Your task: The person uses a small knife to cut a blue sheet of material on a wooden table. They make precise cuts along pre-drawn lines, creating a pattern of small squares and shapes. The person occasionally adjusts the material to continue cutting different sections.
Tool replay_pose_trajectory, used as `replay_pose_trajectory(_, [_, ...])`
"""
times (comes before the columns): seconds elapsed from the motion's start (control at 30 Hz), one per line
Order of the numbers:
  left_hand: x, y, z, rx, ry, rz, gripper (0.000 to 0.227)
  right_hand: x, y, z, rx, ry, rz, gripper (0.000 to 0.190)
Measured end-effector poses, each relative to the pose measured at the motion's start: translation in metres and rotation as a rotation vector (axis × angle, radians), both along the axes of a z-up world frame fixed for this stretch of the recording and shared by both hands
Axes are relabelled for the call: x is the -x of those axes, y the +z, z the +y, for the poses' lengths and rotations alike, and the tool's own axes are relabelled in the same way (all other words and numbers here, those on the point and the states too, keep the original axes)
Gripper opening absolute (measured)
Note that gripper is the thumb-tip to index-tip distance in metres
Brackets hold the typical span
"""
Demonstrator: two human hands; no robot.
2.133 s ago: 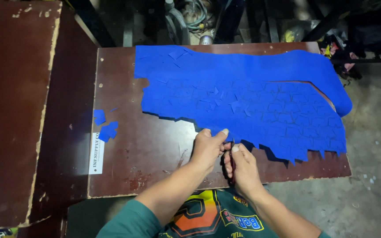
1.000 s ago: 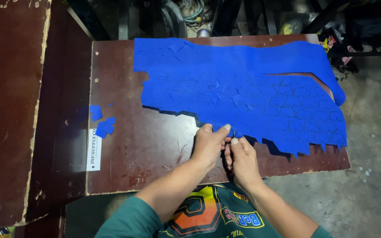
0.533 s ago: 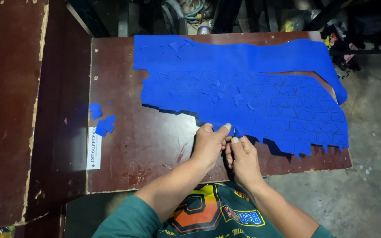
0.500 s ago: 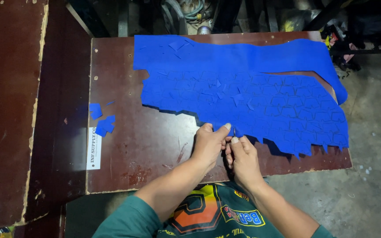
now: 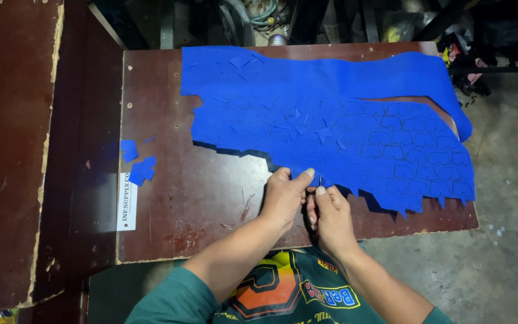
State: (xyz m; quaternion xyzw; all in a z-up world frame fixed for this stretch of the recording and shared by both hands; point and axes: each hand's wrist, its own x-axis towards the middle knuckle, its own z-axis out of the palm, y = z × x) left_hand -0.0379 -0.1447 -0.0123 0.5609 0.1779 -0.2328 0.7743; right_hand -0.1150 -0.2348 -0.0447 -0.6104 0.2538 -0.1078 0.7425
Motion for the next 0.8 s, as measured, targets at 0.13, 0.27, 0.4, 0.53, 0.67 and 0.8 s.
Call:
replay_pose_trajectory(0.13, [0.0, 0.027, 0.005, 0.009, -0.005, -0.001, 0.026, -0.004, 0.017, 0.004, -0.001, -0.009, -0.005, 0.025])
replay_pose_trajectory(0.27, [0.001, 0.011, 0.003, -0.096, -0.075, 0.008, 0.031, -0.008, 0.04, 0.009, 0.057, 0.012, 0.042, 0.038])
replay_pose_trajectory(0.4, [-0.003, -0.016, -0.003, -0.135, -0.09, -0.004, 0.032, -0.011, 0.049, 0.012, 0.071, 0.005, 0.045, 0.044])
replay_pose_trajectory(0.53, [-0.001, -0.009, -0.003, -0.13, -0.096, -0.001, 0.033, -0.011, 0.048, 0.014, 0.066, -0.012, 0.041, 0.045])
replay_pose_trajectory(0.67, [-0.002, -0.008, -0.002, -0.185, -0.122, -0.004, 0.034, -0.009, 0.049, 0.014, 0.078, -0.018, 0.041, 0.043])
replay_pose_trajectory(0.8, [0.0, 0.0, -0.002, -0.184, -0.122, -0.002, 0.034, -0.009, 0.048, 0.015, 0.072, -0.023, 0.031, 0.042])
